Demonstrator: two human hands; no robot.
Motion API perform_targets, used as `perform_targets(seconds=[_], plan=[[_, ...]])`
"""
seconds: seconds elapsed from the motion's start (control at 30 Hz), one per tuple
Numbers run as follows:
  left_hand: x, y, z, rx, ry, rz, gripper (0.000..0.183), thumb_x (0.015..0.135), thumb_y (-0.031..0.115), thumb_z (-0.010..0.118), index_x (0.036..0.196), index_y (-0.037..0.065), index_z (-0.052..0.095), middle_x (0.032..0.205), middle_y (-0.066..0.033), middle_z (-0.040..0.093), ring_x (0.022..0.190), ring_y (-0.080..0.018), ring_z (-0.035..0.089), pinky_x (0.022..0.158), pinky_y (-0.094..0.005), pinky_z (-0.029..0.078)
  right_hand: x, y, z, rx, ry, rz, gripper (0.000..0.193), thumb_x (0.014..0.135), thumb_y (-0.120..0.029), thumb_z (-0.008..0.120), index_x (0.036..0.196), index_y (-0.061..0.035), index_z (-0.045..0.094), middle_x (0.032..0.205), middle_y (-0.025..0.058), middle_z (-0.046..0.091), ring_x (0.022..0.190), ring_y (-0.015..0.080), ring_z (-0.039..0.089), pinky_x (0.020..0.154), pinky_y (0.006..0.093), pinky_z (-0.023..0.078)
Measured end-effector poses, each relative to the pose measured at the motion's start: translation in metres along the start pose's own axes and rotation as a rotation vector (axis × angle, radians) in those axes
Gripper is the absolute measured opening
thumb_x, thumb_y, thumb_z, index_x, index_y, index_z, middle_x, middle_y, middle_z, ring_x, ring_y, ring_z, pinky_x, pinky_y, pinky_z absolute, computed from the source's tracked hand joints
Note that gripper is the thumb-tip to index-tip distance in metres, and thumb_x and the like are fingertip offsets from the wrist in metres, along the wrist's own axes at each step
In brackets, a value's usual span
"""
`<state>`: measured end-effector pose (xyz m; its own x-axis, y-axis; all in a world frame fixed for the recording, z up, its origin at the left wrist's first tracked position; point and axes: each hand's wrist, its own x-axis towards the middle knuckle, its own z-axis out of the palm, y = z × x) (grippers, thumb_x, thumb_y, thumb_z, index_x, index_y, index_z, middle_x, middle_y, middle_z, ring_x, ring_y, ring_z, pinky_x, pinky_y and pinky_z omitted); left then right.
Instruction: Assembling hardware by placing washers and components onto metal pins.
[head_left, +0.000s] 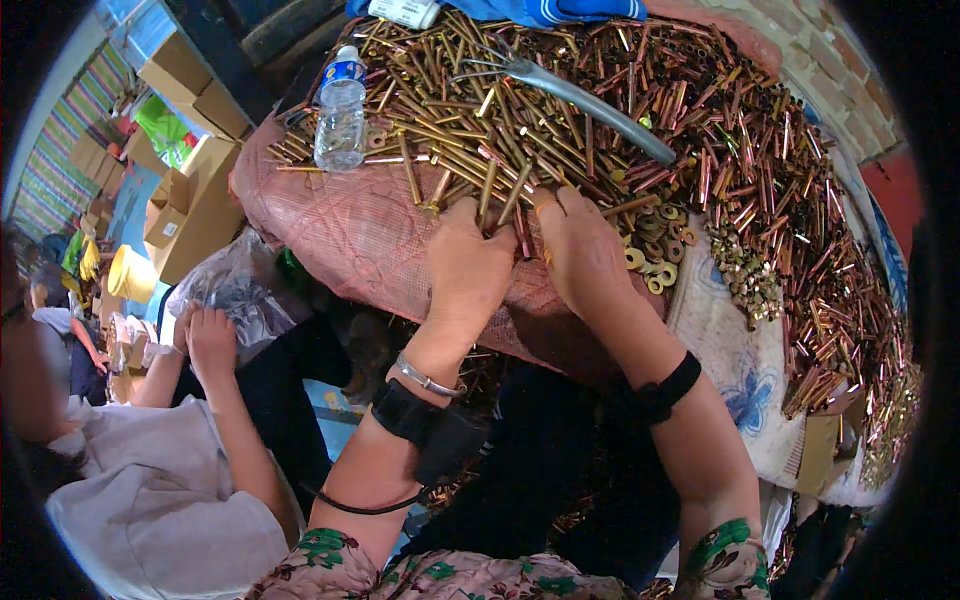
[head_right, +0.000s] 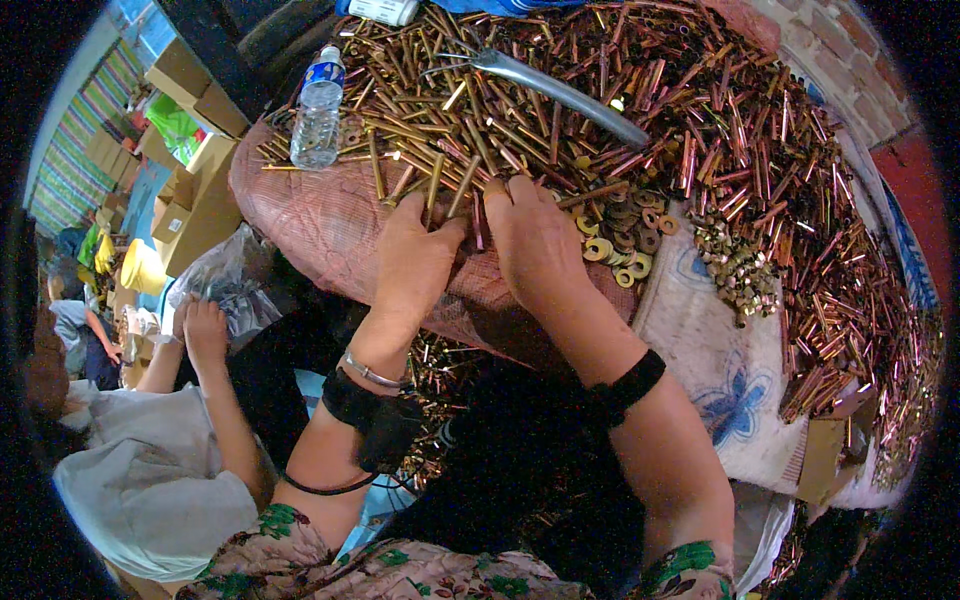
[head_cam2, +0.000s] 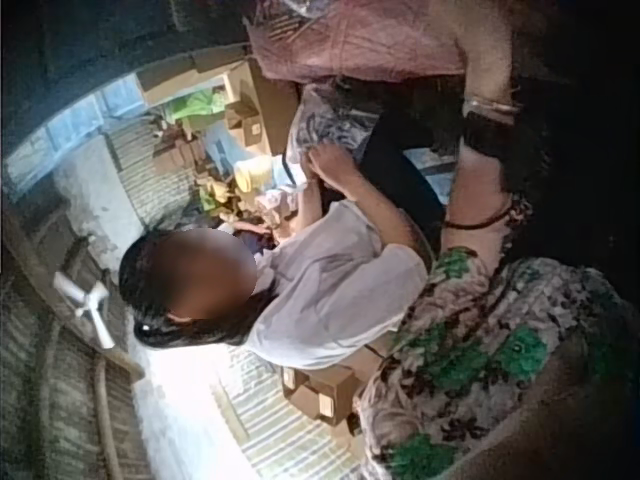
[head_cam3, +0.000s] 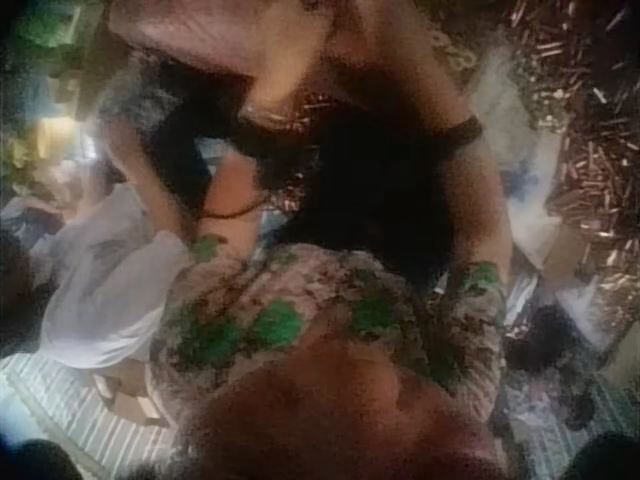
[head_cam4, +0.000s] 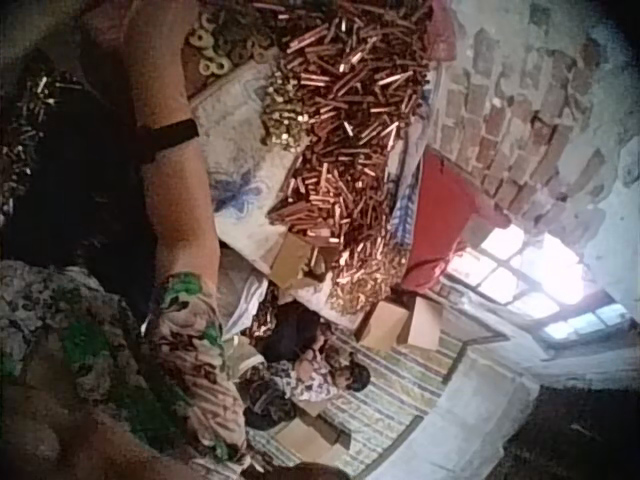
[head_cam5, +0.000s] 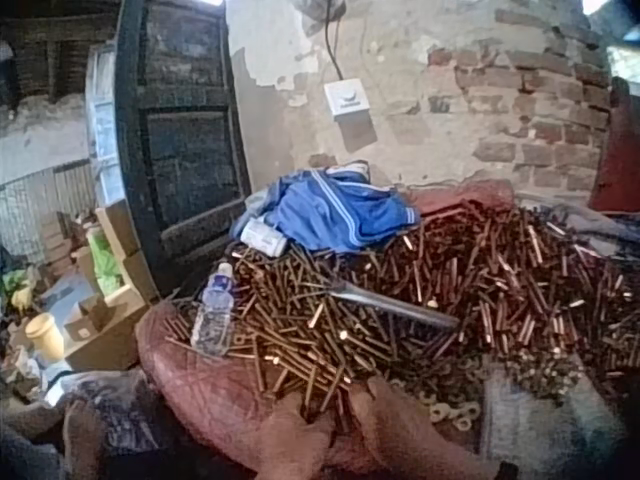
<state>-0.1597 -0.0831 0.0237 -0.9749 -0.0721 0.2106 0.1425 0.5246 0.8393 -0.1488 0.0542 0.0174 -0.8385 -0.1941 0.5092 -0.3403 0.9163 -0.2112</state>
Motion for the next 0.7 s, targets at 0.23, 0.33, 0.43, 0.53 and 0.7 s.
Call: perform_targets(seconds=[0.23,0.33,0.43,0.53,0.7], plan=[[-0.009,-0.003,0.006,-0.637,-0.204,-0.316,0.006,0.078,0.005,0.056,0.083,0.002,0.054,0.07,-0.0088,0.057,0.053,-0.0151,0.053,0.045,-0.0283,0.041,-0.003,0.0,-0.007,-0.089,-0.094,0.175,0.013,0.078,-0.003,0.049,0.091,-0.0014,0.052,0.088,0.0158,0.051,0.086,0.0324,0.056,0.07,0.04,0.049],[-0.016,0.004,-0.001,-0.947,-0.262,-0.426,0.006,0.08,0.001,0.054,0.085,0.005,0.053,0.067,-0.0026,0.053,0.051,-0.0079,0.047,0.041,-0.0213,0.036,-0.006,-0.001,-0.014,-0.064,-0.094,0.216,0.013,0.077,-0.003,0.05,0.09,-0.001,0.052,0.09,0.0164,0.051,0.086,0.0334,0.056,0.07,0.0405,0.049],[-0.027,0.007,0.001,-1.023,-0.274,-0.461,0.008,0.081,0.002,0.055,0.087,0.005,0.052,0.066,-0.0005,0.051,0.049,-0.0075,0.045,0.041,-0.0202,0.034,-0.011,0.0,-0.014,-0.03,-0.105,0.222,0.015,0.076,-0.002,0.051,0.091,-0.0007,0.052,0.091,0.0174,0.052,0.086,0.0352,0.056,0.071,0.0412,0.049],[-0.038,0.011,0.003,-1.082,-0.285,-0.508,0.009,0.081,0.003,0.057,0.087,0.005,0.051,0.067,-0.0001,0.049,0.049,-0.0073,0.044,0.04,-0.0206,0.034,-0.018,0.005,-0.012,0.026,-0.067,0.134,0.015,0.075,-0.001,0.053,0.09,-0.0004,0.051,0.092,0.0191,0.052,0.084,0.0372,0.056,0.072,0.042,0.048],[-0.044,0.009,0.006,-1.088,-0.304,-0.514,0.007,0.083,0.006,0.056,0.088,0.005,0.051,0.068,-0.0003,0.049,0.05,-0.0073,0.044,0.041,-0.0208,0.035,-0.019,0.008,-0.01,0.059,-0.068,0.228,0.016,0.073,-0.007,0.059,0.086,0.0005,0.052,0.093,0.0212,0.053,0.081,0.0376,0.056,0.072,0.0425,0.047]])
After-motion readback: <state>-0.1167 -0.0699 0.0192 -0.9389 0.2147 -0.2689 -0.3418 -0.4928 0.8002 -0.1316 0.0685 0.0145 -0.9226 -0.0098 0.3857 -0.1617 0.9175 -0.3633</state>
